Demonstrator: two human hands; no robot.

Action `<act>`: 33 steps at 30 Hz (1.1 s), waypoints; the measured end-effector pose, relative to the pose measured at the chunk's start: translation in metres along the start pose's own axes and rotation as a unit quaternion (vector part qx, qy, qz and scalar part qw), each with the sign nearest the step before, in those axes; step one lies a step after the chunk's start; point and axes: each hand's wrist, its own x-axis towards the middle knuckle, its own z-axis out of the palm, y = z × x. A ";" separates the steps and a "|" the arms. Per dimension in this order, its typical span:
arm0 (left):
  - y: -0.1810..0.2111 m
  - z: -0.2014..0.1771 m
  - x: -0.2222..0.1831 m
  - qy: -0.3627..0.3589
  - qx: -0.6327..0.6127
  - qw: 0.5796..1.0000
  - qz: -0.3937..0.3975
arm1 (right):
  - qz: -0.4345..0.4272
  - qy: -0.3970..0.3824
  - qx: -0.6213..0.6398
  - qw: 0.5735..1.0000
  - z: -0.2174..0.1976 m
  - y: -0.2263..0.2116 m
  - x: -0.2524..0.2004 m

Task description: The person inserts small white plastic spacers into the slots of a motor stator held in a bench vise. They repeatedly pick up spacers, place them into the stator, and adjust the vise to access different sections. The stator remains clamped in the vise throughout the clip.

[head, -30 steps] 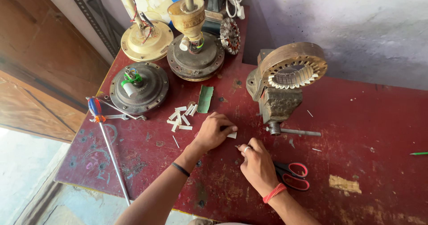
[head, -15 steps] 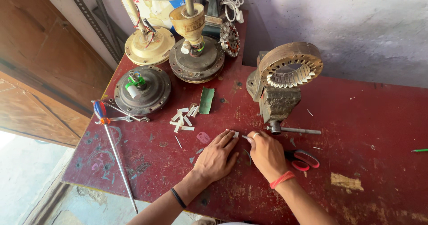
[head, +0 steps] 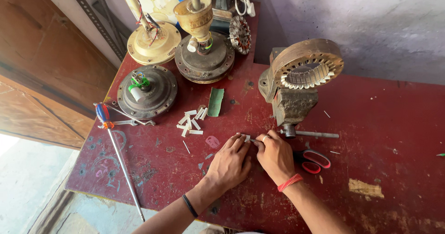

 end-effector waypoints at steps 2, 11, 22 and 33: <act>0.003 0.000 0.002 0.004 -0.017 1.000 -0.013 | 0.000 -0.004 -0.007 1.000 -0.001 -0.002 0.001; 0.001 0.004 0.013 0.022 -0.020 0.999 -0.016 | 0.011 -0.029 0.009 0.999 -0.002 -0.009 0.011; 0.001 0.007 0.014 0.043 -0.018 0.999 -0.014 | 0.025 -0.019 0.018 0.999 0.010 -0.007 0.018; 0.003 0.004 0.003 0.049 -0.051 0.997 -0.020 | -0.034 0.082 0.036 0.995 0.007 -0.002 0.000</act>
